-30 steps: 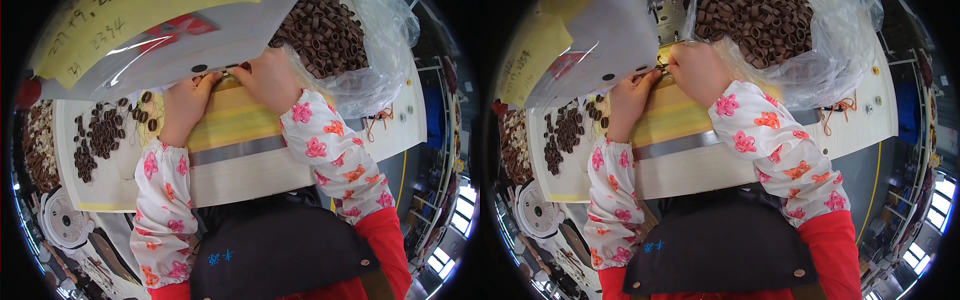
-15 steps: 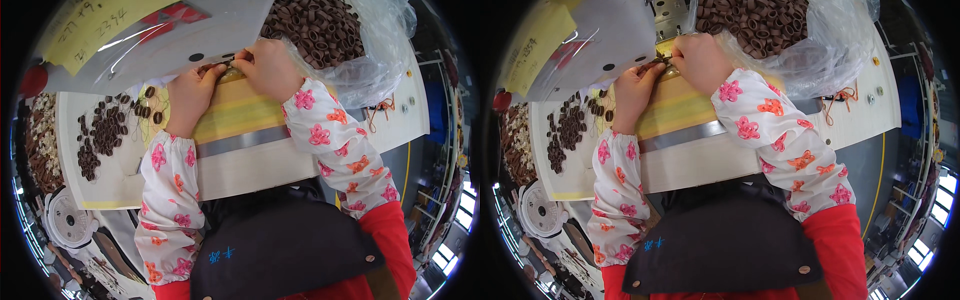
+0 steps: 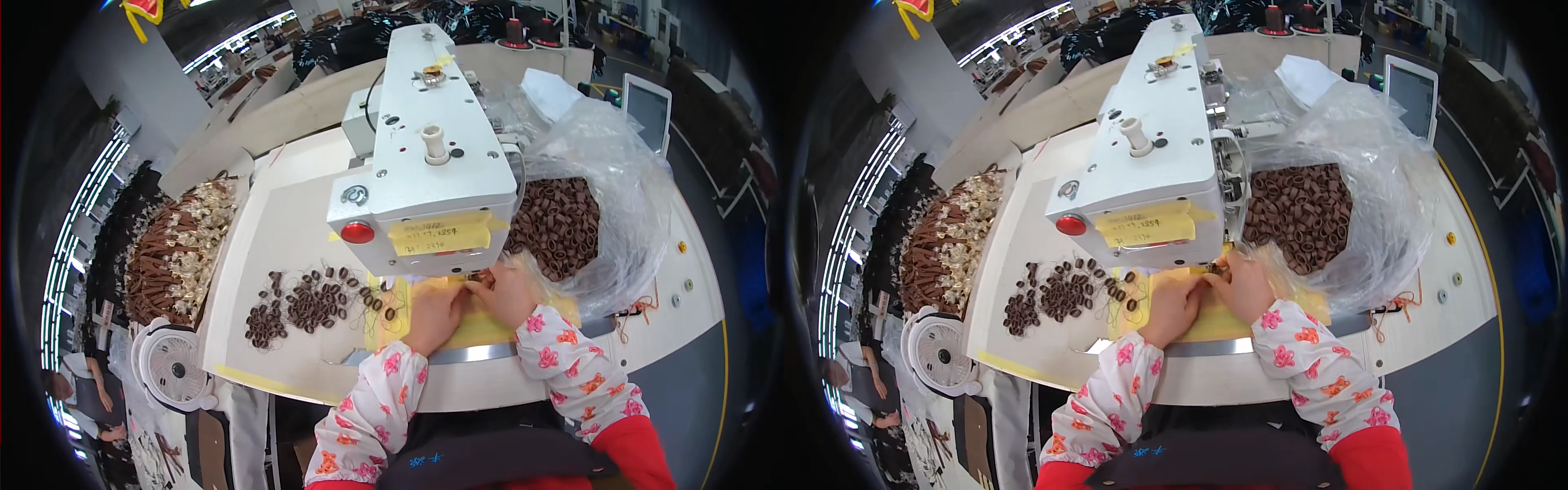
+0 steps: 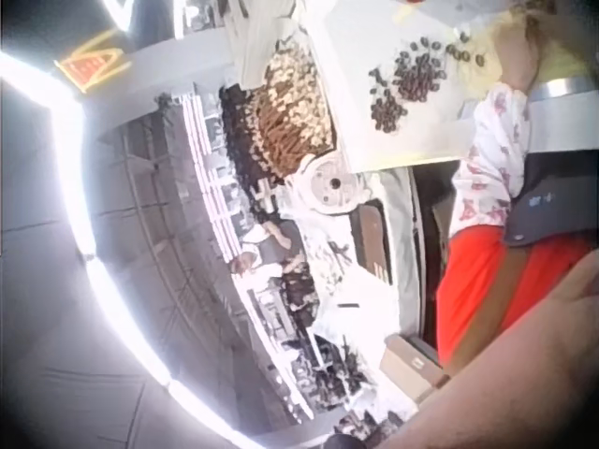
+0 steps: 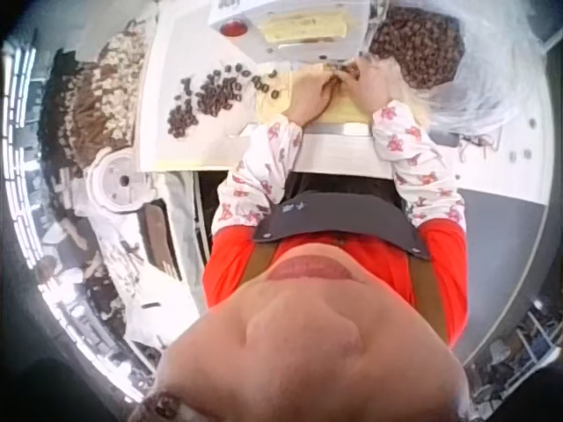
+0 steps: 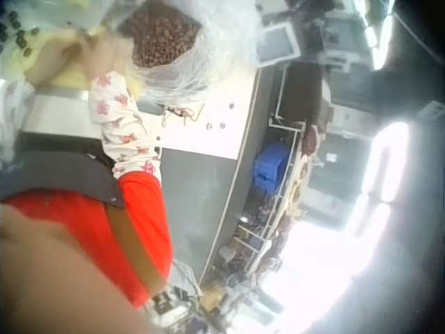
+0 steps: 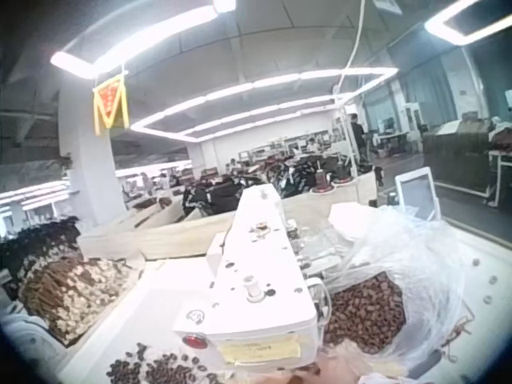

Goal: Sew small leather loops using an industrial sewing machine.

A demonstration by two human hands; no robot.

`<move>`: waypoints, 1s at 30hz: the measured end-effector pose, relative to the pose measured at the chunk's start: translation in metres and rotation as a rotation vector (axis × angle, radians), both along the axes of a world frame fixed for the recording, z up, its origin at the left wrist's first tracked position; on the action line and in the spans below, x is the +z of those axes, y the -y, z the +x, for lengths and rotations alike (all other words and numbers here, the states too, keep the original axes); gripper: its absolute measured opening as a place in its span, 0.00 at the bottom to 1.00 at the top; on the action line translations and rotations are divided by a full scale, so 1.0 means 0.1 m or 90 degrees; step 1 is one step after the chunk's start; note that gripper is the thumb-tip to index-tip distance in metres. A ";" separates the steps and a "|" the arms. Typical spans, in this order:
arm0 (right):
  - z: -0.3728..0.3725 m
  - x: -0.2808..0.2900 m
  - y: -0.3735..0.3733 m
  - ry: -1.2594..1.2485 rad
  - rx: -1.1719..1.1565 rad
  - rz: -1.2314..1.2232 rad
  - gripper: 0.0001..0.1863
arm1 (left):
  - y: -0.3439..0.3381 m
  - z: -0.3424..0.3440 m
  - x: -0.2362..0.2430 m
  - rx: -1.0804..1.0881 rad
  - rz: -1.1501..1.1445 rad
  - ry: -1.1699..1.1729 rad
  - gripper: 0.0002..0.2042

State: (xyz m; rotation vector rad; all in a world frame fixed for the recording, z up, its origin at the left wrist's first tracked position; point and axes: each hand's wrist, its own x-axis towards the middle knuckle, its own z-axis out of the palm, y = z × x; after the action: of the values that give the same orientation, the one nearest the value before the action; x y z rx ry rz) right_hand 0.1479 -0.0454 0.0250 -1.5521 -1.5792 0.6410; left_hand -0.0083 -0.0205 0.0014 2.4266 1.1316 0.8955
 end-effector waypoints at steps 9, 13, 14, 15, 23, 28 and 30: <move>0.05 -0.23 0.00 -0.287 0.078 -0.133 0.11 | 0.15 -0.04 0.12 -0.012 -0.087 0.038 0.08; 0.00 -0.09 0.37 -0.141 0.166 -0.117 0.06 | 0.00 0.06 0.10 -0.041 0.008 0.226 0.09; -0.02 -0.07 0.48 -0.111 0.210 -0.097 0.06 | 0.03 0.10 0.15 -0.068 -0.024 0.220 0.09; -0.02 -0.02 0.55 -0.079 0.254 -0.078 0.06 | 0.05 0.11 0.18 -0.092 -0.056 0.216 0.09; 0.20 0.07 0.05 -0.276 0.233 -0.234 0.04 | -0.09 -0.06 0.12 -0.055 -0.142 0.108 0.08; 0.19 -0.09 -0.14 -0.364 0.267 -0.327 0.06 | -0.06 -0.04 0.12 -0.081 -0.244 0.216 0.08; 0.18 -0.07 -0.13 -0.375 0.264 -0.333 0.06 | -0.07 -0.06 0.12 -0.073 -0.233 0.179 0.08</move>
State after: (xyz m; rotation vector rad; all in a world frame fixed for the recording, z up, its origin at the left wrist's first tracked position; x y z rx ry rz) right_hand 0.1657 -0.0327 0.0182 -1.1995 -1.3246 1.6780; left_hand -0.0147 -0.0130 0.0137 1.9787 0.9468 0.8720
